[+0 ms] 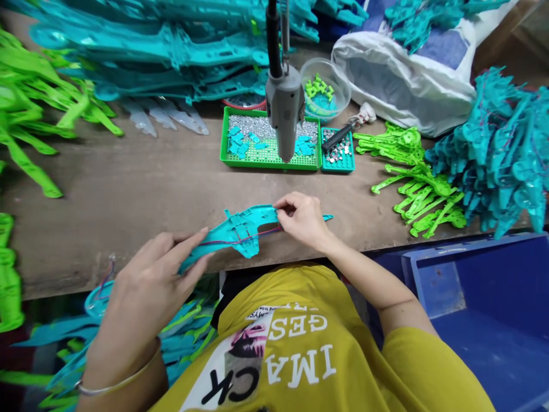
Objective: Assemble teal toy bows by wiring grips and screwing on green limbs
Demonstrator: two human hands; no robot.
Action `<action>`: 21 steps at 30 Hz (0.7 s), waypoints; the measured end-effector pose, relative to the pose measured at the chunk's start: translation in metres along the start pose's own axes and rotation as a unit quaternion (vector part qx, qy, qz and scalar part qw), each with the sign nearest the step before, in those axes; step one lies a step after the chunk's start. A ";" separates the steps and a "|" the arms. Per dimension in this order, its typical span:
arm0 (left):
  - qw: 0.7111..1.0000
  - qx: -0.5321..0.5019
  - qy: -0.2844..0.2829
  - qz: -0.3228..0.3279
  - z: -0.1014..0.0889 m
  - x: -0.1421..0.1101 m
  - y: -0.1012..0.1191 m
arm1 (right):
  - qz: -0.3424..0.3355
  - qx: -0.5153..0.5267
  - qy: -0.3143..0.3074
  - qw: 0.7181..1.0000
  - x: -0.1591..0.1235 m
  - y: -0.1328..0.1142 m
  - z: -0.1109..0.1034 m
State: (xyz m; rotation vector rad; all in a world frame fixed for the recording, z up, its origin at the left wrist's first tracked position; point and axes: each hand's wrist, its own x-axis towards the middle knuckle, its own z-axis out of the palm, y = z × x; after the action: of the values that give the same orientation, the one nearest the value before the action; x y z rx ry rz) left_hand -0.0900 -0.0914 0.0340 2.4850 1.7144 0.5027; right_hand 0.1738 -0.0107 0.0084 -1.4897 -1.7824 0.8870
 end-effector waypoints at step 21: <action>0.999 -0.048 -0.010 0.005 0.011 -0.005 -0.009 | -0.088 -0.375 -0.073 0.920 0.079 0.056 0.007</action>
State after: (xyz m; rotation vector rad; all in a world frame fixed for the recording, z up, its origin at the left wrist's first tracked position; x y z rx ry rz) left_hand -0.0962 -0.0917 0.0201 2.4244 1.6319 0.5444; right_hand 0.1868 0.0740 -0.0377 -1.6851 -2.4898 0.2093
